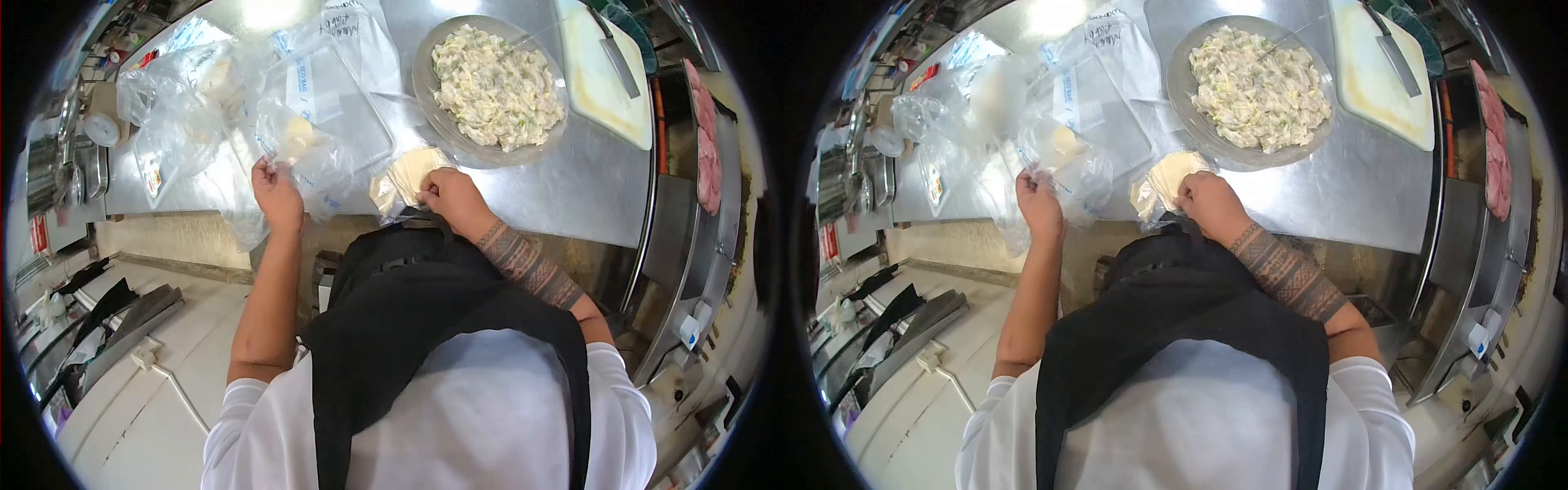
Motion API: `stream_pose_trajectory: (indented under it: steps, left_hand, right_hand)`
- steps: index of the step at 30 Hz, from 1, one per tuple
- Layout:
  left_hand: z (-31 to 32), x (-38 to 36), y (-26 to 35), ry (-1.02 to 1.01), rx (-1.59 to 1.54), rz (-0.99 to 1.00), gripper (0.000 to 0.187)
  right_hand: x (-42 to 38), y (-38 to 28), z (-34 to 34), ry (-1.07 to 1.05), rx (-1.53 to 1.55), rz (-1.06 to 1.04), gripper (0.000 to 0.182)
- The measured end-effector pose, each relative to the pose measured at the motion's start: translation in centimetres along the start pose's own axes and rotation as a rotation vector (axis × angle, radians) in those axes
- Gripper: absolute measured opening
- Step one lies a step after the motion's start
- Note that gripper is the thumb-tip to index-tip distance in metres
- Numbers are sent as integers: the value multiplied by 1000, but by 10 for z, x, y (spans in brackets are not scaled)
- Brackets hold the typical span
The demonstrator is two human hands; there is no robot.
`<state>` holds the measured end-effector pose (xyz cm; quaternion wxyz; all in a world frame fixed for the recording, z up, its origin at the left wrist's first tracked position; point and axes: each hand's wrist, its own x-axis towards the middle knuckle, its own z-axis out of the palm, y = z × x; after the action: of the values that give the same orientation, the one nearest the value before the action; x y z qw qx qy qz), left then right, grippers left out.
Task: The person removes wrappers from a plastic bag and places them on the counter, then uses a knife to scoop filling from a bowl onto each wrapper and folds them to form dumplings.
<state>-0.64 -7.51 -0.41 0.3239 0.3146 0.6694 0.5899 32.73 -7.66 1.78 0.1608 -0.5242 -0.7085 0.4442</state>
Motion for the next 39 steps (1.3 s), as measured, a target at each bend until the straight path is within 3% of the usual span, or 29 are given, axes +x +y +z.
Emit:
stream_pose_trajectory:
  steps: [4, 7, 13, 16, 21, 23, 26, 31, 33, 36, 39]
  left_hand:
    - [-5, -23, 34, 27, -40, -9, 28]
    - [-6, -27, 35, 96, 9, 67, 27]
    - [1, -38, 38, 69, -5, 23, 24]
    - [13, -57, 48, -59, 35, 61, 19]
    - [59, -110, 73, -543, 369, 74, 10]
    - [76, -116, 66, -767, 526, 264, 18]
    - [95, -116, 48, -894, 563, 460, 24]
    - [99, -111, 36, -962, 661, 426, 29]
    - [100, -107, 47, -1003, 686, 429, 30]
    - [111, -105, 65, -1037, 732, 115, 31]
    - [124, -107, 65, -942, -135, -477, 47]
  right_hand:
    - [4, -12, -15, -71, 172, 145, 19]
    - [7, -2, -5, -17, -21, -15, 19]
    - [10, -1, 4, 46, -144, -52, 16]
    - [10, 8, -1, 73, -2, -77, 16]
    - [10, 12, -12, 46, 157, 13, 16]
    - [10, 12, -14, 32, 180, 23, 16]
    - [8, 14, -20, 24, 238, 39, 17]
    - [-12, -7, -49, 181, 283, -57, 16]
    - [-20, -14, -72, 135, 520, 113, 15]
    - [-23, -28, -113, 55, 705, 173, 14]
    - [-20, -47, -142, -89, 567, 91, 13]
